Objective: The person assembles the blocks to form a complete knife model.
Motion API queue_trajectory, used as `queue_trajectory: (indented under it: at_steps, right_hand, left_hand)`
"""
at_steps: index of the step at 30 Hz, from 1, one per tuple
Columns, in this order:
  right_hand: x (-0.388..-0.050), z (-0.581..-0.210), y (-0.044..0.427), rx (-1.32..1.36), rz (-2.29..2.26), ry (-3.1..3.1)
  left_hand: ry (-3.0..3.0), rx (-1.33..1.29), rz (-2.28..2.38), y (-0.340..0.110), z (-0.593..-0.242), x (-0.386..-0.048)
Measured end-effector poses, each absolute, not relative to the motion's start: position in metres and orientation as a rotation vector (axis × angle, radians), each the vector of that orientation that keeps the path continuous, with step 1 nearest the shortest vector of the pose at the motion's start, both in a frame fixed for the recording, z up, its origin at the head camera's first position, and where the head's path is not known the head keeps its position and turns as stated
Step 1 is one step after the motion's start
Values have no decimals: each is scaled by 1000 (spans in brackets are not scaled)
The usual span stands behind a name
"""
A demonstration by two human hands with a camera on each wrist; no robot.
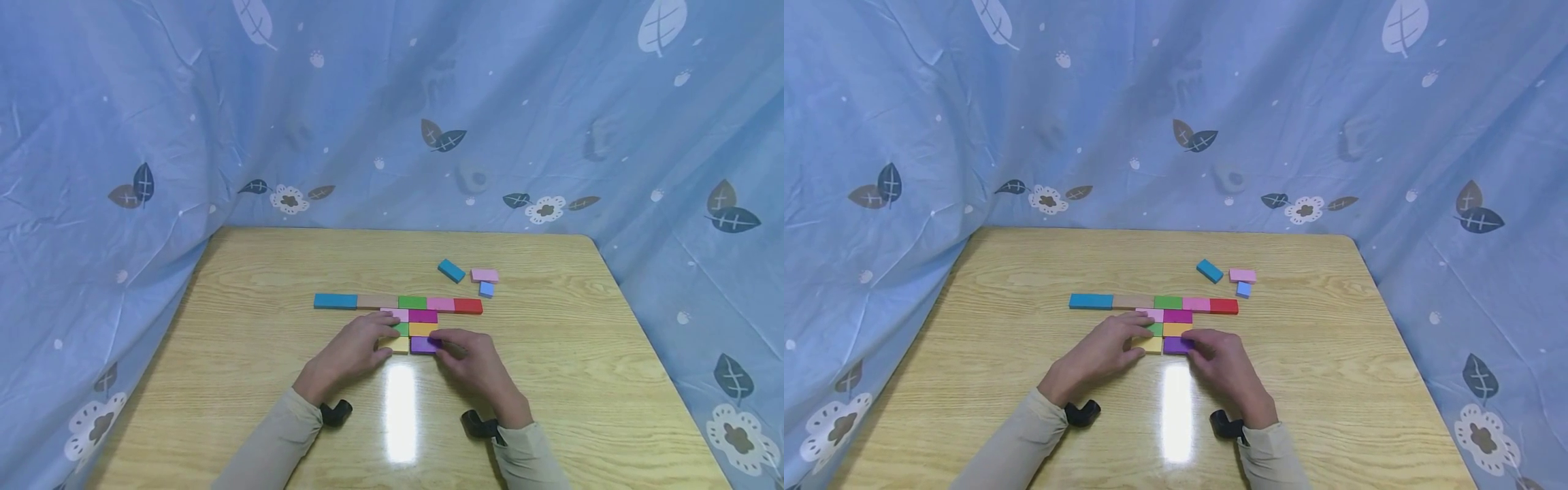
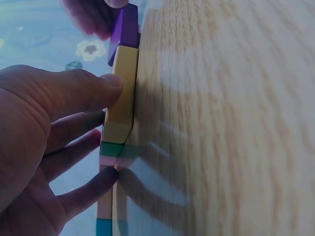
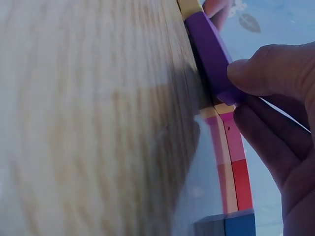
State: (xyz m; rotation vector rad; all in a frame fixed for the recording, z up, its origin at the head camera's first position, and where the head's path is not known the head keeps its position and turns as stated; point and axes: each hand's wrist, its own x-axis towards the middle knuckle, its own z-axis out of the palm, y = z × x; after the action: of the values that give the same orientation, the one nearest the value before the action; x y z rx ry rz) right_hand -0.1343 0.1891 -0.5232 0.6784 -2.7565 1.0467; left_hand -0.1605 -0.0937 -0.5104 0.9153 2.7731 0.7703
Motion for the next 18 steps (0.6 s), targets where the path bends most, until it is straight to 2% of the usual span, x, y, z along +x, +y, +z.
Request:
queue_trajectory:
  at_steps: [18]
  right_hand:
    - [-138, -522, 181, 728, 927, -2734]
  left_hand:
    - [2797, 946, 747, -93, -511, -162]
